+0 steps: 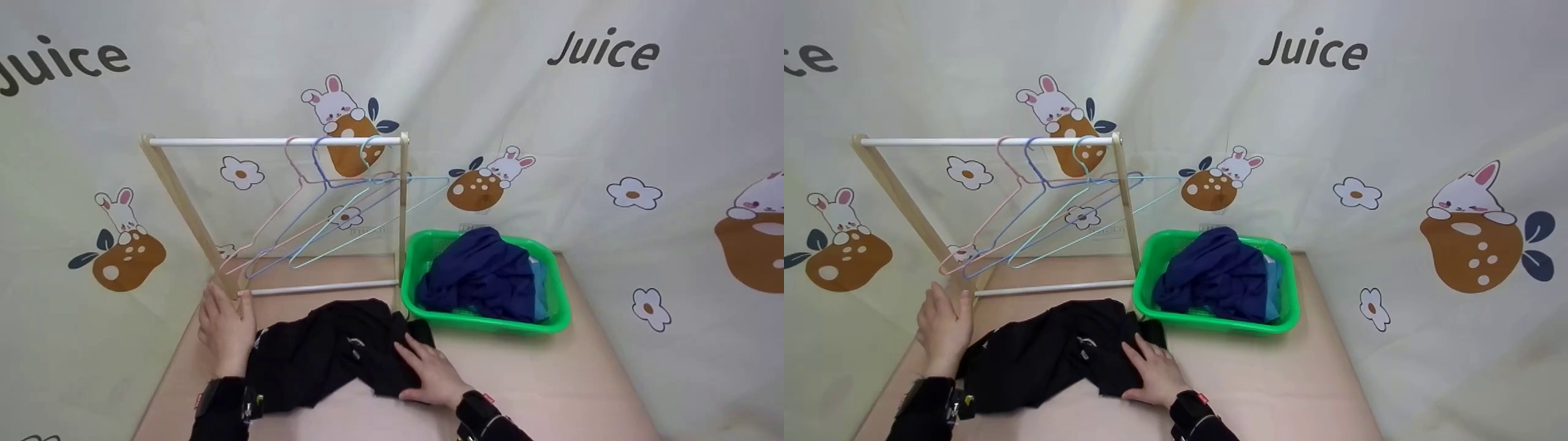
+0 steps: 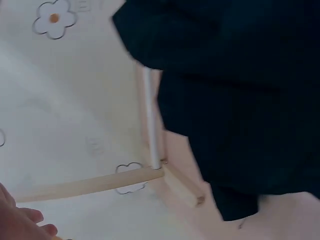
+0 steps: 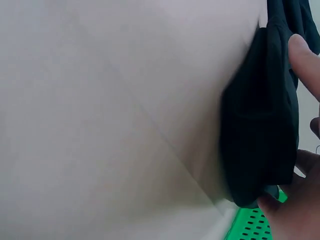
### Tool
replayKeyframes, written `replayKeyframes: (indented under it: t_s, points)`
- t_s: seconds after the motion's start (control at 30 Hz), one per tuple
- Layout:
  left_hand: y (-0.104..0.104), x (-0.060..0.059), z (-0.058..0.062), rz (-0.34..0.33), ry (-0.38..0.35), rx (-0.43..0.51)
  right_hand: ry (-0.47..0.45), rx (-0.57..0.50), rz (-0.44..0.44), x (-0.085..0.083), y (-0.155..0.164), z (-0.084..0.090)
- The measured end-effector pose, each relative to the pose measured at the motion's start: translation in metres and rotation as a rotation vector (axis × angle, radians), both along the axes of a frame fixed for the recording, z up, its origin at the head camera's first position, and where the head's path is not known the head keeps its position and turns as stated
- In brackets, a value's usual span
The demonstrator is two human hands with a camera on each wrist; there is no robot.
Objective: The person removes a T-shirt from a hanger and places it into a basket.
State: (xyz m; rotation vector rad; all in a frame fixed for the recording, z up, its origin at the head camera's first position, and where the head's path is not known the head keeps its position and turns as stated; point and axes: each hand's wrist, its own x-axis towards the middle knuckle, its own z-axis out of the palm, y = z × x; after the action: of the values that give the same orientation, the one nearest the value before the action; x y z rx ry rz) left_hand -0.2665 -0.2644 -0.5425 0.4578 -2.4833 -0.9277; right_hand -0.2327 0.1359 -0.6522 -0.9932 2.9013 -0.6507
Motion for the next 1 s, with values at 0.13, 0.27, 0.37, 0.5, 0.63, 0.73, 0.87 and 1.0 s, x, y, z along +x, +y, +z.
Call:
replayKeyframes:
  t_s: [0.13, 0.27, 0.37, 0.5, 0.63, 0.73, 0.87, 1.0]
  points:
    - [0.010, 0.001, -0.014, -0.052, -0.080, -0.027, -0.036, 0.015, -0.017, 0.000, 0.000, -0.001]
    - [0.024, 0.002, -0.025, -0.115, -0.159, -0.083, -0.016, 0.039, -0.034, -0.001, -0.001, -0.001]
    - [0.035, 0.003, -0.033, -0.157, -0.195, -0.129, 0.028, 0.065, -0.047, -0.001, -0.002, -0.002]
    - [0.047, 0.005, -0.042, -0.208, -0.217, -0.146, 0.068, 0.091, -0.075, 0.000, -0.005, -0.003]
    - [0.060, 0.008, -0.048, -0.250, -0.222, -0.145, 0.053, 0.122, -0.092, 0.001, -0.008, -0.003]
    - [0.067, 0.011, -0.052, -0.273, -0.225, -0.152, 0.045, 0.157, -0.091, 0.003, -0.011, -0.003]
    - [0.074, 0.015, -0.057, -0.293, -0.215, -0.182, 0.073, 0.165, -0.098, 0.005, -0.014, -0.005]
    - [0.081, 0.018, -0.060, -0.299, -0.172, -0.212, 0.113, 0.125, -0.120, 0.008, -0.015, -0.007]
